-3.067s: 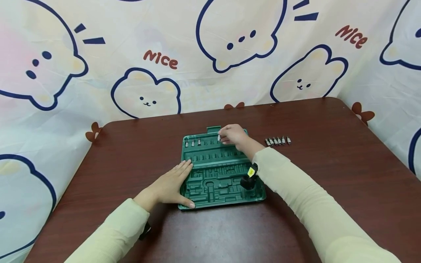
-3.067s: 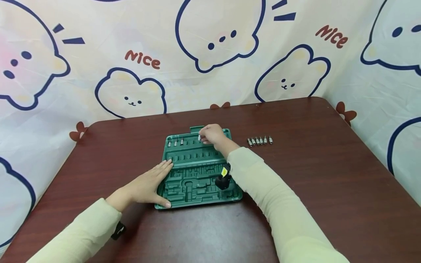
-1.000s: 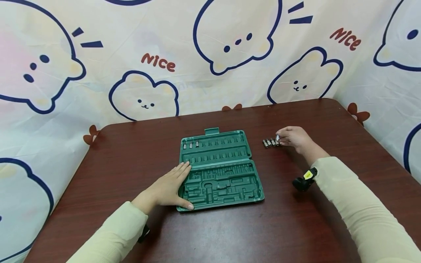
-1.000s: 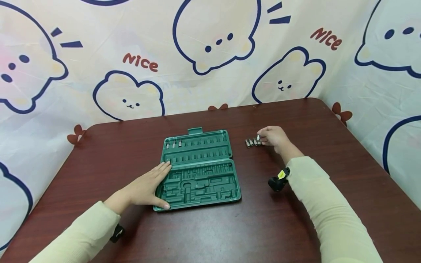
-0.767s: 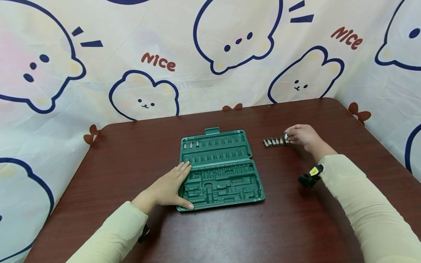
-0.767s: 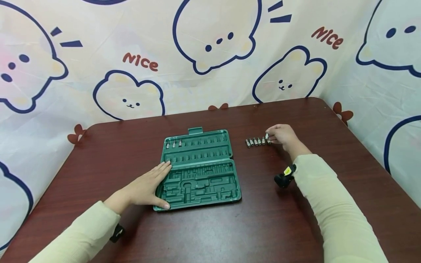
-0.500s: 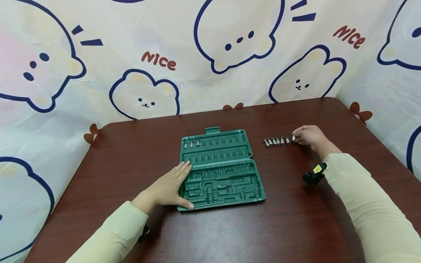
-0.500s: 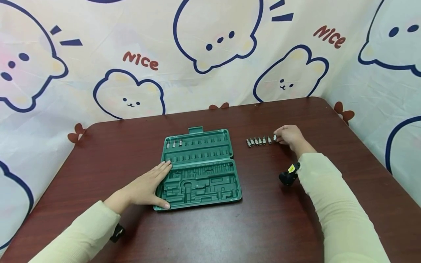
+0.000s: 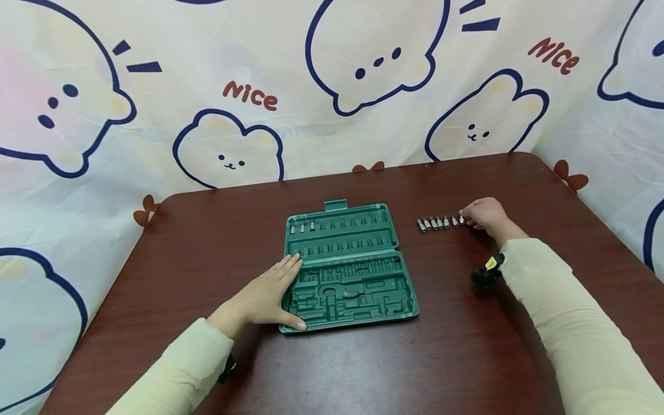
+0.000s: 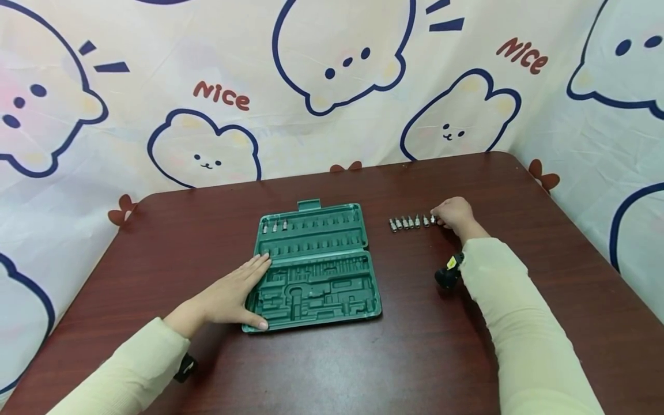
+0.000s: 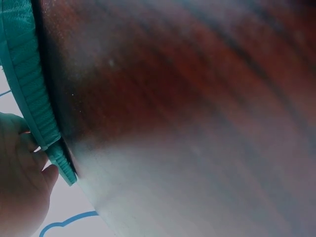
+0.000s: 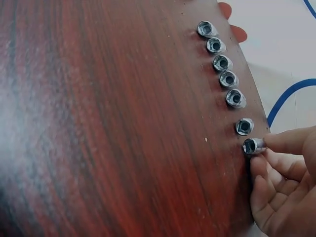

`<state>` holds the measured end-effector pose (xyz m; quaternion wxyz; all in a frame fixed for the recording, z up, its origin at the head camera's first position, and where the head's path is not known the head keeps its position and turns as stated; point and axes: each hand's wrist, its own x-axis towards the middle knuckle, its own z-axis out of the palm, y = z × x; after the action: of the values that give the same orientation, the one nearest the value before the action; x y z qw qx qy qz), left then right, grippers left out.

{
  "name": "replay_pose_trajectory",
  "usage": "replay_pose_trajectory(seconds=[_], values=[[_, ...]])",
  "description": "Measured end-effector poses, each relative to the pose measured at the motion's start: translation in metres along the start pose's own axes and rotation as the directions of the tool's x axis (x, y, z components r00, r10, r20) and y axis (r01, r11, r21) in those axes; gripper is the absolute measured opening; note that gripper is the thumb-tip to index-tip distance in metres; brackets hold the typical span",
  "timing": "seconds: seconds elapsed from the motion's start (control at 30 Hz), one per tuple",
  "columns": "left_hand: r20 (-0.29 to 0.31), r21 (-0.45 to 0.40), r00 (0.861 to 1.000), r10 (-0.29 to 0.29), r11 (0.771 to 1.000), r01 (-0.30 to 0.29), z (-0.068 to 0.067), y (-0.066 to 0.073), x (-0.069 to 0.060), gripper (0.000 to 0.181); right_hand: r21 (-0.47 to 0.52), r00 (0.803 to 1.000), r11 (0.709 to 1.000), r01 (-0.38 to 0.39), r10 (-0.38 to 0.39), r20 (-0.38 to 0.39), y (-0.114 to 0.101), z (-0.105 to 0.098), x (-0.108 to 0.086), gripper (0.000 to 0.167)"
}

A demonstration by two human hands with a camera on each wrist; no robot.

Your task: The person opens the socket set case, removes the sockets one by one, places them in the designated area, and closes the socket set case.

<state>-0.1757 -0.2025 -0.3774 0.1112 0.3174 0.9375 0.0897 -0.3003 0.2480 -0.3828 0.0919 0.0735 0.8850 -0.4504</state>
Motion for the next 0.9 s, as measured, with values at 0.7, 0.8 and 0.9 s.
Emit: replay_pose_trajectory(seconds=[0.7, 0.8, 0.9], values=[[0.003, 0.009, 1.000, 0.007, 1.000, -0.007, 0.002, 0.000, 0.000, 0.119, 0.013, 0.999, 0.999, -0.034, 0.034, 0.018, -0.004, 0.001, -0.007, 0.038], [0.004, 0.007, 1.000, 0.001, 1.000, -0.001, 0.002, 0.000, 0.000, 0.119, 0.027, 0.999, 0.999, -0.031, 0.031, 0.015, -0.010, 0.000, -0.008, 0.040], [0.003, 0.007, 1.000, -0.002, 1.000, 0.002, 0.001, 0.000, -0.001, 0.119, 0.038, 1.000, 0.999, -0.010, 0.010, 0.005, -0.018, 0.001, -0.011, 0.040]])
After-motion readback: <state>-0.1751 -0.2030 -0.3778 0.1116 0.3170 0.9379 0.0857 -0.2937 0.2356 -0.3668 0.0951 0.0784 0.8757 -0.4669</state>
